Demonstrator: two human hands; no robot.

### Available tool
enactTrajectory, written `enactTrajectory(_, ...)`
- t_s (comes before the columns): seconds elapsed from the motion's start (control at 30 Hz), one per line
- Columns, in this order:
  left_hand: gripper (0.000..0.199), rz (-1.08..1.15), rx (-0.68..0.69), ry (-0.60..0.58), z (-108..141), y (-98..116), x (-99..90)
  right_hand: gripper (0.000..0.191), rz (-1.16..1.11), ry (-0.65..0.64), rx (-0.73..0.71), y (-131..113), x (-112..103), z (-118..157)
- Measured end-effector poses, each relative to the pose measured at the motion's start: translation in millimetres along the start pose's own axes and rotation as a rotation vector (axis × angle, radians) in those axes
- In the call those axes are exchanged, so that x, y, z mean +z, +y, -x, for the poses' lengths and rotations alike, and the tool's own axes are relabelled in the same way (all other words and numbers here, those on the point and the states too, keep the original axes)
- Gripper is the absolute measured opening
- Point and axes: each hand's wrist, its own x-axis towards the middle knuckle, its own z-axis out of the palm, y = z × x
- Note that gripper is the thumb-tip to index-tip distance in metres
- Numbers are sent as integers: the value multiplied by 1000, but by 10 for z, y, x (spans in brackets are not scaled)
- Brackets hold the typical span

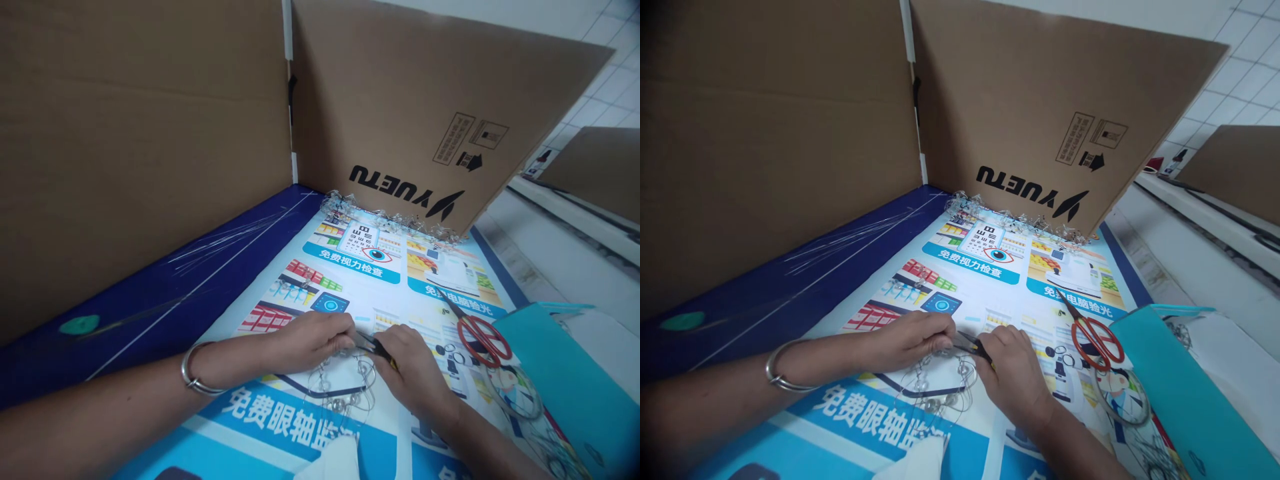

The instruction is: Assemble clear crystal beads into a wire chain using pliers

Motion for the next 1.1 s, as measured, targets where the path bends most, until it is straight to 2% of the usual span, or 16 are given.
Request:
enactTrajectory(0.33,20,-61,21,62,18,-57,33,27,24,36,-24,23,-5,10)
enactTrajectory(0.73,24,-110,51,105,31,-75,39,31,296,12,-48,-61,-137,2)
enactTrajectory(0.9,24,-153,17,78,33,-75,44,25,347,-47,-72,-134,-194,41)
enactTrajectory(1.1,20,-153,39,93,17,-46,79,19,441,-34,-114,-178,-173,51)
